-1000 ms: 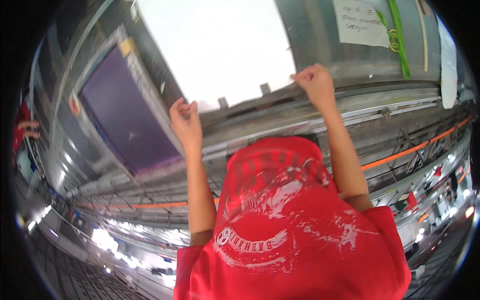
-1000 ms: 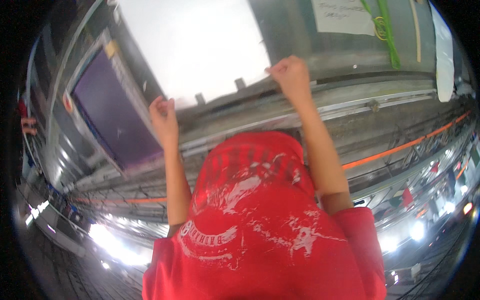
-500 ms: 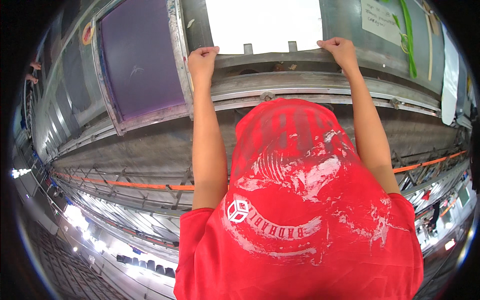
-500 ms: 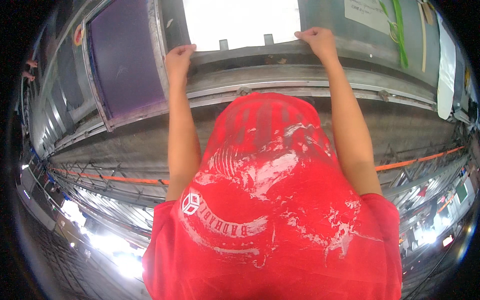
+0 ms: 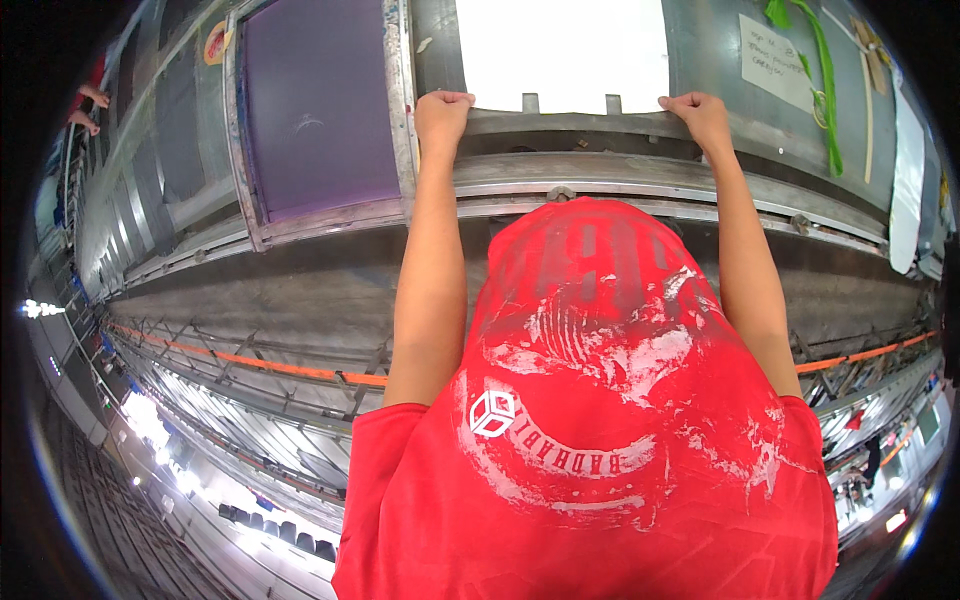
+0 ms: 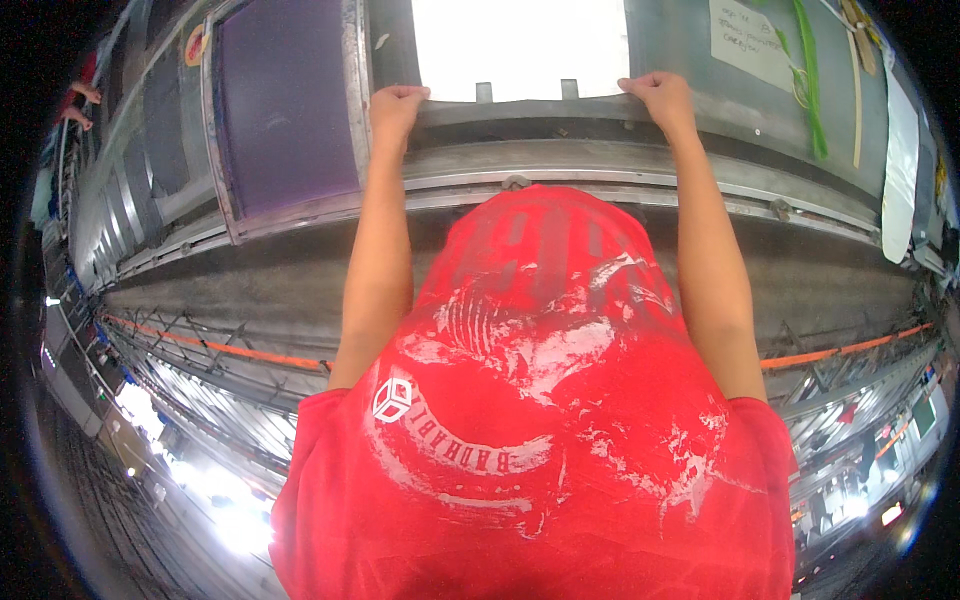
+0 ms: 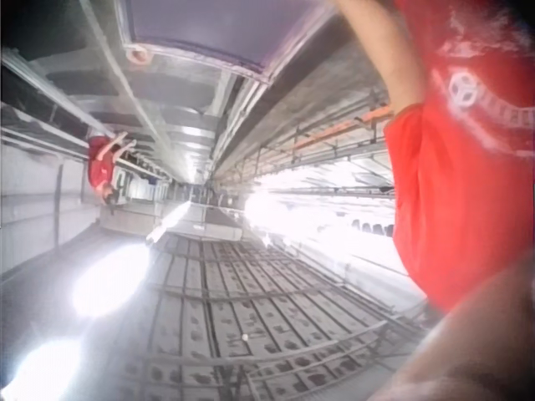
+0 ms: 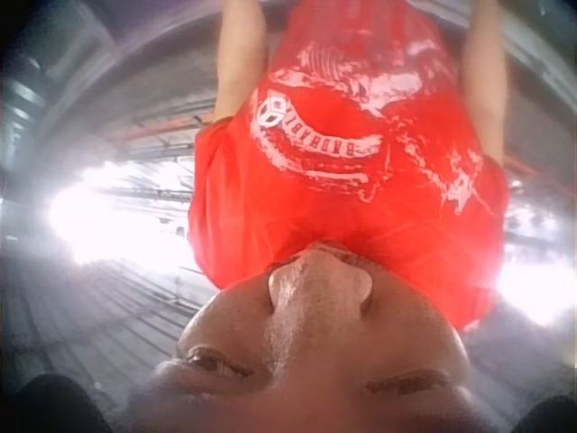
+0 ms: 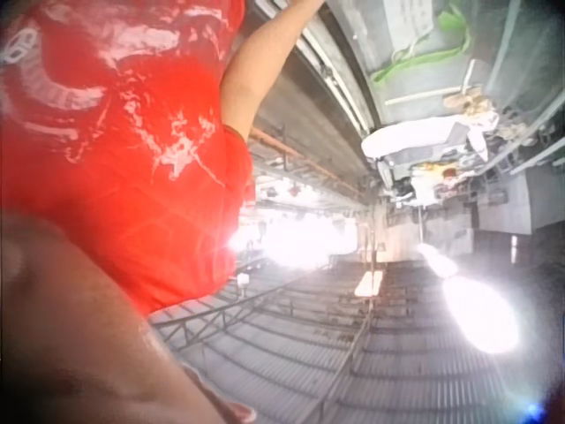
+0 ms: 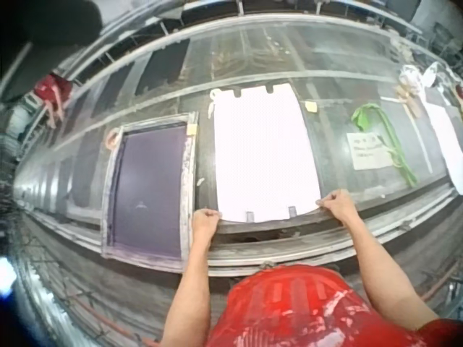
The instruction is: The person aligns a white paper template on a metal workbench and places a purple screen frame over it. They then use masking tape to secure the frame to the template by applying strips to the corners and edges. The person lifts the frame to check alignment and continues taping it down.
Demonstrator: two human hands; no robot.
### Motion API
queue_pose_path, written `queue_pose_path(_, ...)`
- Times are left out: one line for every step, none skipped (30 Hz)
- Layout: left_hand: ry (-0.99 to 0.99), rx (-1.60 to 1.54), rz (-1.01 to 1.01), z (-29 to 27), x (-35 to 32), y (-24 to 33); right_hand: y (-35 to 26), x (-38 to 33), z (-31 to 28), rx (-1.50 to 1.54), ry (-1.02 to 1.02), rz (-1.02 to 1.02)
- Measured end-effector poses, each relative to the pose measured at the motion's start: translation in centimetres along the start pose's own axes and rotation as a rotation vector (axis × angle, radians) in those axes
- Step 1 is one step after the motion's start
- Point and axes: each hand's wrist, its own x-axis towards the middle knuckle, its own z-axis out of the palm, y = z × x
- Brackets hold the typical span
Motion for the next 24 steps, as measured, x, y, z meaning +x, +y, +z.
queue_pose_path(-0.075,-0.019,-0.028,-0.1,0.5,-0.1,0.0,0.0,0.1,0.003,-0.003,0.008)
queue_pose_path(-0.059,-0.003,-0.023,-0.2,0.7,-0.4,0.0,0.1,0.3,-0.006,0.007,0.009)
queue_pose_path(-0.049,0.008,-0.018,-0.1,0.5,-0.2,-0.1,-0.1,0.2,-0.021,0.021,0.016)
queue_pose_path(-0.04,0.02,-0.013,0.0,0.4,0.0,-0.2,-0.2,0.1,-0.036,0.034,0.023)
queue_pose_path(-0.035,0.027,-0.014,0.0,0.4,0.0,-0.4,-0.2,0.1,-0.05,0.033,0.021)
queue_pose_path(-0.032,0.031,-0.015,0.0,0.4,-0.1,-0.6,-0.3,0.0,-0.066,0.035,0.02)
queue_pose_path(-0.029,0.036,-0.016,0.0,0.5,-0.2,-0.8,-0.3,0.0,-0.081,0.036,0.018)
queue_pose_path(-0.029,0.041,-0.004,0.1,0.5,-0.3,-0.9,-0.5,0.0,-0.071,0.041,0.021)
queue_pose_path(-0.027,0.046,0.007,0.1,0.5,-0.4,-1.1,-0.7,0.0,-0.061,0.045,0.022)
queue_pose_path(-0.026,0.051,0.018,0.1,0.6,-0.5,-1.2,-0.8,-0.1,-0.051,0.05,0.024)
queue_pose_path(-0.023,0.048,0.022,0.1,0.6,-0.6,-1.3,-0.8,-0.1,-0.045,0.046,0.027)
queue_pose_path(-0.019,0.046,0.026,0.2,0.7,-0.7,-1.4,-0.9,-0.1,-0.039,0.041,0.03)
queue_pose_path(-0.015,0.043,0.03,0.3,0.7,-0.8,-1.4,-0.9,-0.1,-0.034,0.037,0.033)
queue_pose_path(-0.008,0.037,0.028,0.4,0.8,-0.9,-1.4,-0.8,-0.1,-0.042,0.044,0.022)
queue_pose_path(-0.003,0.032,0.025,0.4,0.6,-0.8,-1.3,-0.9,0.0,-0.049,0.052,0.015)
queue_pose_path(0.001,0.027,0.023,0.4,0.5,-0.7,-1.1,-0.9,0.0,-0.057,0.06,0.008)
queue_pose_path(-0.006,0.019,0.008,0.4,0.4,-0.6,-1.0,-0.8,0.0,-0.048,0.059,0.01)
queue_pose_path(-0.01,0.011,-0.007,0.3,0.4,-0.6,-1.1,-0.8,0.1,-0.039,0.056,0.011)
queue_pose_path(-0.015,0.003,-0.022,0.3,0.3,-0.6,-1.1,-0.8,0.1,-0.029,0.054,0.013)
queue_pose_path(-0.011,0.014,-0.015,0.3,0.2,-0.5,-0.9,-0.8,0.0,-0.029,0.052,0.012)
queue_pose_path(-0.003,0.024,-0.007,0.3,0.2,-0.5,-0.9,-0.7,0.1,-0.028,0.049,0.009)
queue_pose_path(0.004,0.035,0.001,0.2,0.2,-0.3,-0.9,-0.6,0.0,-0.026,0.046,0.007)
queue_pose_path(0.017,0.017,0.026,0.3,0.2,-0.4,-0.9,-0.6,0.0,-0.04,0.057,0.009)
queue_pose_path(0.032,0.0,0.051,0.4,0.2,-0.7,-1.2,-0.9,0.0,-0.053,0.068,0.009)
